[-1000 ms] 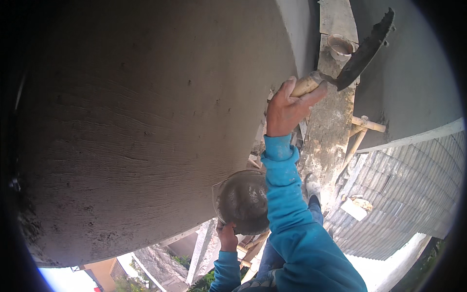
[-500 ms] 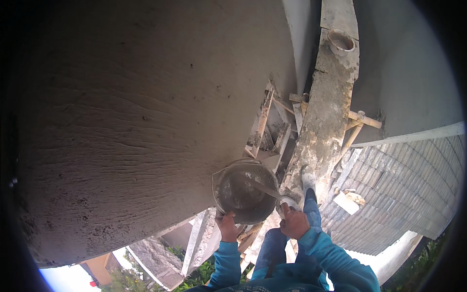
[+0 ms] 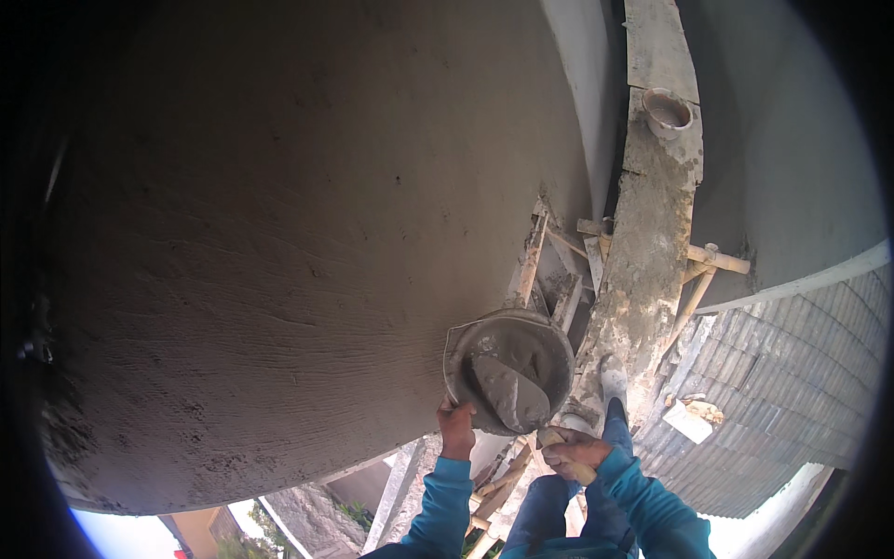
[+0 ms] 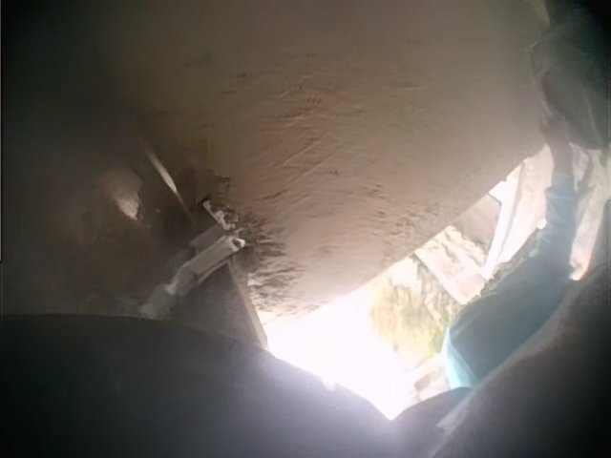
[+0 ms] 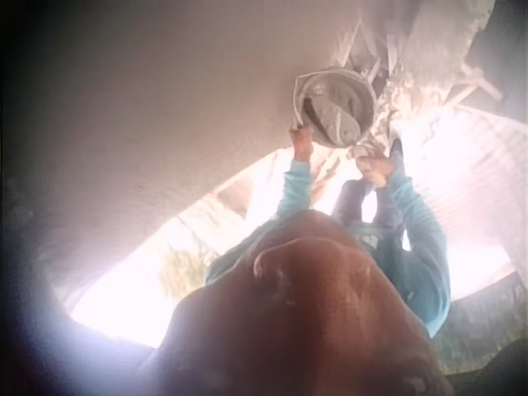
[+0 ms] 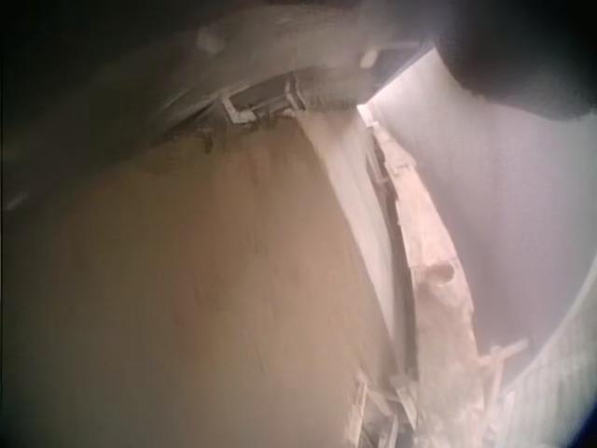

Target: The person scoops wet cement from a bucket using a trowel and applies it to a vertical wall surface. They repeatedly smooth the applied cement with the trowel to create an even finish on the wall.

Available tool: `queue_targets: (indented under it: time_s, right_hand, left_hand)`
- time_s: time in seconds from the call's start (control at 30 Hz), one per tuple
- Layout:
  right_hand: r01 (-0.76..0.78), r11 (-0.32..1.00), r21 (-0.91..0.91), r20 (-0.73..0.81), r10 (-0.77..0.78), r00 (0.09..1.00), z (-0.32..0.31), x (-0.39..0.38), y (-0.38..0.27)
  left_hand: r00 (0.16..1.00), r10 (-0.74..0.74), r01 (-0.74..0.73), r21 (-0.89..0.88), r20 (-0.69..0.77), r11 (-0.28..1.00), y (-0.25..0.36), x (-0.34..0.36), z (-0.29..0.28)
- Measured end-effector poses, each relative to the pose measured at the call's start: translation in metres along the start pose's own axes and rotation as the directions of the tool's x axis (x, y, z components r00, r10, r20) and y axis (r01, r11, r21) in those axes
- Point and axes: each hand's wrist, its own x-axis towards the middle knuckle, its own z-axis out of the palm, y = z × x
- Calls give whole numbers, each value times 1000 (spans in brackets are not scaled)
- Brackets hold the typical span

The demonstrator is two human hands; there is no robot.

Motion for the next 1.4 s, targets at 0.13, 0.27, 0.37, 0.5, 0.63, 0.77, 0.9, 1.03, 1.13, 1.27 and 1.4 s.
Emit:
queue_targets:
  time_s: [0.13,0.27,0.37,0.5,0.63,0.77,0.9,1.03,1.13,1.27,1.4]
  right_hand:
    - [283,927,245,-26,-286,958,65,-41,-21]
    - [740,668,80,-114,-731,673,144,-57,-105]
    - [924,205,-323,-255,-959,124,189,-33,-174]
    - [740,-178,-649,-338,-803,-490,224,19,-272]
    - [390,-306,-869,258,-951,-171,256,86,-248]
    - [663,-30,-748,299,-907,296,251,75,-95]
    - [249,162,-955,-29,-885,465,143,30,-11]
    - [-244,107,-964,-248,-699,671,42,-24,38]
    - [-400,65,-914,-351,-621,701,4,-26,41]
    - [-345,193,-918,-389,-594,704,-35,24,54]
    - [-87,916,-392,-326,-50,944,-18,-1,15]
  left_hand:
    - [1000,-12,9,-138,-24,990,-31,4,-8]
    - [999,43,-45,-133,-16,990,-39,-7,-20]
    - [990,129,-126,52,-59,991,-60,-24,-63]
    - [992,-40,33,-57,-121,998,-11,-56,-47]
    - [988,-73,61,-91,-139,994,-14,-73,-51]
    - [993,16,-23,-61,-114,998,-43,-91,-63]
    - [981,-154,126,-215,-115,968,-44,-83,-47]
    - [967,253,-253,183,22,950,-82,-85,-65]
    - [998,6,-8,-41,-58,999,-35,-83,-11]
    - [997,72,-72,94,8,993,-26,-69,5]
    - [993,71,-79,89,97,993,-10,-44,-3]
